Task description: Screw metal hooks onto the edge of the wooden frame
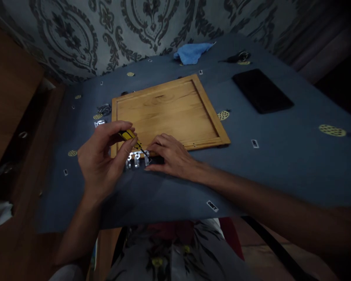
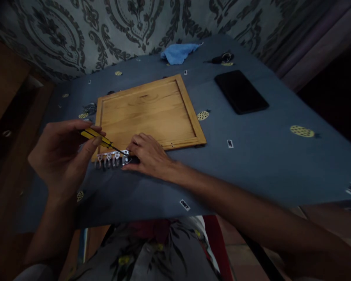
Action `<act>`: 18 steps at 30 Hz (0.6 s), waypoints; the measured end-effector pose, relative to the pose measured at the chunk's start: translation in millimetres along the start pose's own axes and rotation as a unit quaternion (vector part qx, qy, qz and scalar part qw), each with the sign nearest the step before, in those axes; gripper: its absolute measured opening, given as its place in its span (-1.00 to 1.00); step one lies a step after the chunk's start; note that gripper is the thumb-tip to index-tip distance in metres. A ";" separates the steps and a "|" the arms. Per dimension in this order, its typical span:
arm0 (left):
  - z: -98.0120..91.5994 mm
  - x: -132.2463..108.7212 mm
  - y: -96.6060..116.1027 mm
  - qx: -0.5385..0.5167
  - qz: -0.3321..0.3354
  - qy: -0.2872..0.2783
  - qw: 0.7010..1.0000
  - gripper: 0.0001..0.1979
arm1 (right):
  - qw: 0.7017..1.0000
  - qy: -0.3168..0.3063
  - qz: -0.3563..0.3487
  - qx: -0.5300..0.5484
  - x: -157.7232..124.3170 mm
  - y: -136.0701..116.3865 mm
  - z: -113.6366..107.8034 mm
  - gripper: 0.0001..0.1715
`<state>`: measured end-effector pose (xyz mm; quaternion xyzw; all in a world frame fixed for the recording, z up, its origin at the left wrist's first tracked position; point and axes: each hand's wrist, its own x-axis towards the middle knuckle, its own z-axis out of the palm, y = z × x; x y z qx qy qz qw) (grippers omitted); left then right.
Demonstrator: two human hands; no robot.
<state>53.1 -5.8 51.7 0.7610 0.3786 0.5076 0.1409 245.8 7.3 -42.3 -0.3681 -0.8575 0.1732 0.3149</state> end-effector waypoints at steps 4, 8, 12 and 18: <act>-0.2 -0.7 -0.9 0.007 0.008 0.001 1.000 -0.67 | 1.000 0.004 -0.001 -0.002 -0.5 0.9 0.4 -0.31; -0.1 -0.9 -3.0 0.025 0.014 0.000 1.000 -0.68 | 1.000 0.005 -0.005 -0.005 -0.3 1.4 1.0 -0.29; -0.3 -0.9 -4.3 0.037 0.026 -0.008 0.999 -0.68 | 1.000 -0.002 -0.003 -0.009 0.0 0.7 0.4 -0.29; -1.6 0.4 -3.9 0.036 0.034 -0.022 0.999 -0.64 | 1.000 -0.003 0.000 -0.005 0.1 -0.8 -1.2 -0.30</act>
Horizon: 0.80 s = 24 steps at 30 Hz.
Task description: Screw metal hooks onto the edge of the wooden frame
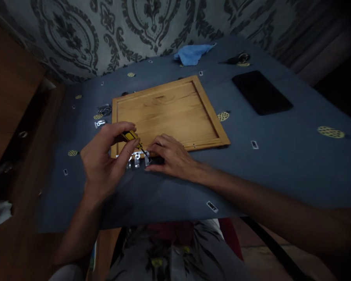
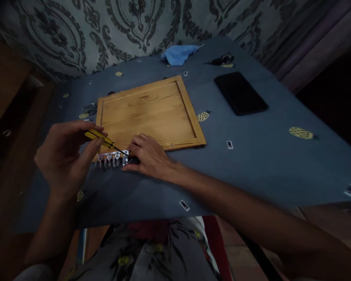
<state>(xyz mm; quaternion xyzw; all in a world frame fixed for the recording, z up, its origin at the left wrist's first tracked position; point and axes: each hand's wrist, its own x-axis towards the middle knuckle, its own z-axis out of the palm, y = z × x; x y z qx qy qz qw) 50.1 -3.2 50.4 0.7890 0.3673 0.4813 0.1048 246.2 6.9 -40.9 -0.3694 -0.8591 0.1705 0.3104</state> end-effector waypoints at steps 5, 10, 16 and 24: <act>1.0 2.4 -2.3 0.028 0.052 0.007 0.998 -0.59 | 1.000 -0.001 -0.001 0.004 -0.3 1.3 0.7 -0.33; 1.1 1.2 -4.0 0.031 0.048 0.023 0.998 -0.63 | 1.000 0.002 0.003 0.014 -0.3 1.9 2.3 -0.37; -2.9 1.0 -1.1 -0.057 -0.025 -0.036 0.997 -0.70 | 1.000 -0.008 0.001 0.003 -0.9 3.0 2.6 -0.36; -2.0 -0.5 -7.7 0.020 0.015 -0.015 1.000 -0.66 | 1.000 0.003 -0.001 0.002 -2.9 4.6 4.9 -0.33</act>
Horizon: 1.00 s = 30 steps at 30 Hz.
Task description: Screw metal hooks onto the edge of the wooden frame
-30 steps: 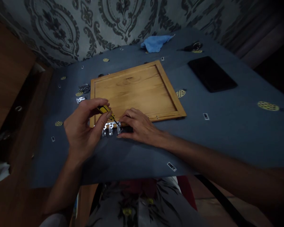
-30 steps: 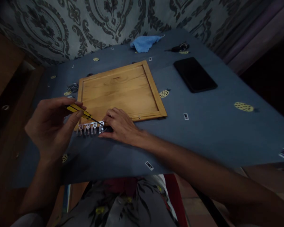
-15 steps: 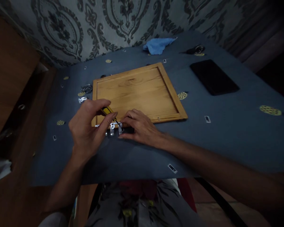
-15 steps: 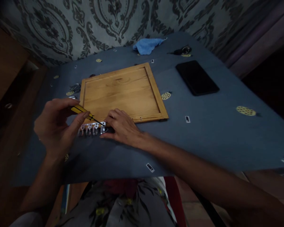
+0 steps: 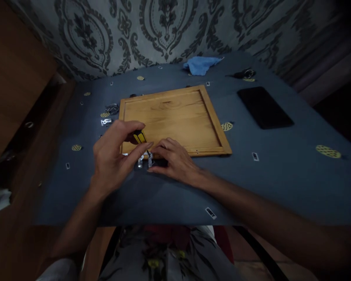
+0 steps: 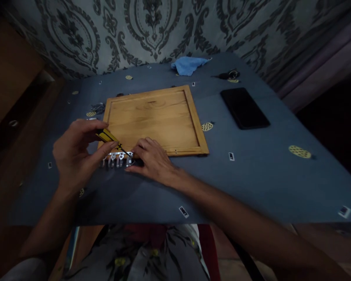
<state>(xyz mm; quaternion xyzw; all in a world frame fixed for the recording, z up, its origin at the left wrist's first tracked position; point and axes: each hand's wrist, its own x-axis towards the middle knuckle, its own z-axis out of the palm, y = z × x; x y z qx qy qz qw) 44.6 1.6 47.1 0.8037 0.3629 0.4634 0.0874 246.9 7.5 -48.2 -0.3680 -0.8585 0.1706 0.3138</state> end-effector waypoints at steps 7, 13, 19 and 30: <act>-2.8 3.0 3.8 -0.068 -0.035 -0.012 0.997 -0.77 | 1.000 -0.003 0.003 0.004 0.5 -0.6 -1.4 -0.35; -11.4 12.0 18.3 -0.121 -0.070 0.134 0.981 -0.77 | 1.000 0.005 -0.003 0.007 0.5 0.4 0.0 -0.30; -8.0 10.1 10.4 -0.057 -0.052 0.091 0.993 -0.76 | 1.000 0.004 -0.001 0.006 0.7 -0.2 -0.7 -0.35; 2.0 5.6 6.9 -0.066 -0.036 0.039 0.996 -0.75 | 1.000 0.004 -0.010 0.000 1.0 -0.4 -1.0 -0.31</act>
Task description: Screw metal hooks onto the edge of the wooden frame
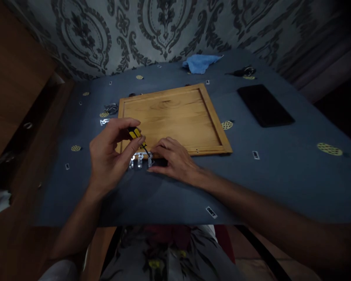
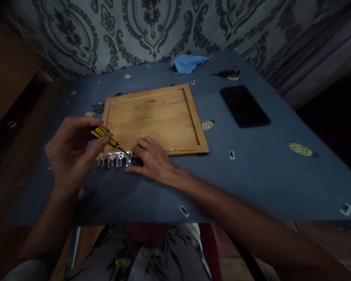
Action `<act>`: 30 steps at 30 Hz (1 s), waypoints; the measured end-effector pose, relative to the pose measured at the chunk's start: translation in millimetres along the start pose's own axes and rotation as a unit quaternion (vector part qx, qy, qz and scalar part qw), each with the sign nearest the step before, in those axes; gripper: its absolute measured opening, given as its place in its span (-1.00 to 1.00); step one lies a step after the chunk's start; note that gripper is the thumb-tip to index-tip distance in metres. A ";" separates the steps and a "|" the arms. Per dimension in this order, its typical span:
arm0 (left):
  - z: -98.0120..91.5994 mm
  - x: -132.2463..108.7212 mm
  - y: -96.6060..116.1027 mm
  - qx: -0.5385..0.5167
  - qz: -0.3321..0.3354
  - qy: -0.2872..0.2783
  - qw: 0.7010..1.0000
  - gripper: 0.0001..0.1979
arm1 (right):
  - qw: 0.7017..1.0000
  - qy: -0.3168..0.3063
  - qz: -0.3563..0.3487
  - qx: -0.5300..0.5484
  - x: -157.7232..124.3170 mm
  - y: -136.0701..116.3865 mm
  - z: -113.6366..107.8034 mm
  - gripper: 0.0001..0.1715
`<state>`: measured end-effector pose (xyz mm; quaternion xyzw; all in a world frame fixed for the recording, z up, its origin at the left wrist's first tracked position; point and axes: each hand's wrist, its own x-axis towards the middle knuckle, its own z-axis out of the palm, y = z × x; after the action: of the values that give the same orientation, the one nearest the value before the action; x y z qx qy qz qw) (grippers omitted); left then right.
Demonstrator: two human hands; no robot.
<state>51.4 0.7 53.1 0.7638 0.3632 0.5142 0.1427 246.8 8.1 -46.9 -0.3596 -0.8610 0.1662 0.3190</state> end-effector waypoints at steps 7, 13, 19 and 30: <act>-1.8 -1.4 0.4 0.048 0.010 -0.031 0.998 -0.77 | 1.000 0.000 0.004 -0.006 0.0 -0.4 -0.3 -0.32; -3.8 -2.6 -6.7 0.111 0.057 -0.054 0.991 -0.70 | 1.000 -0.005 0.003 -0.002 -0.1 0.3 0.2 -0.32; -1.7 -4.3 -6.7 0.096 0.047 -0.036 0.994 -0.72 | 1.000 -0.007 0.007 -0.008 0.2 -0.2 -0.5 -0.34; -9.2 0.6 -3.8 0.036 0.040 -0.084 0.995 -0.73 | 1.000 -0.014 0.011 0.003 0.5 -0.1 -0.3 -0.32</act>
<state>41.8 2.4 55.2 0.8228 0.3371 0.4403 0.1245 246.7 8.4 -46.4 -0.3657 -0.8609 0.1767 0.3064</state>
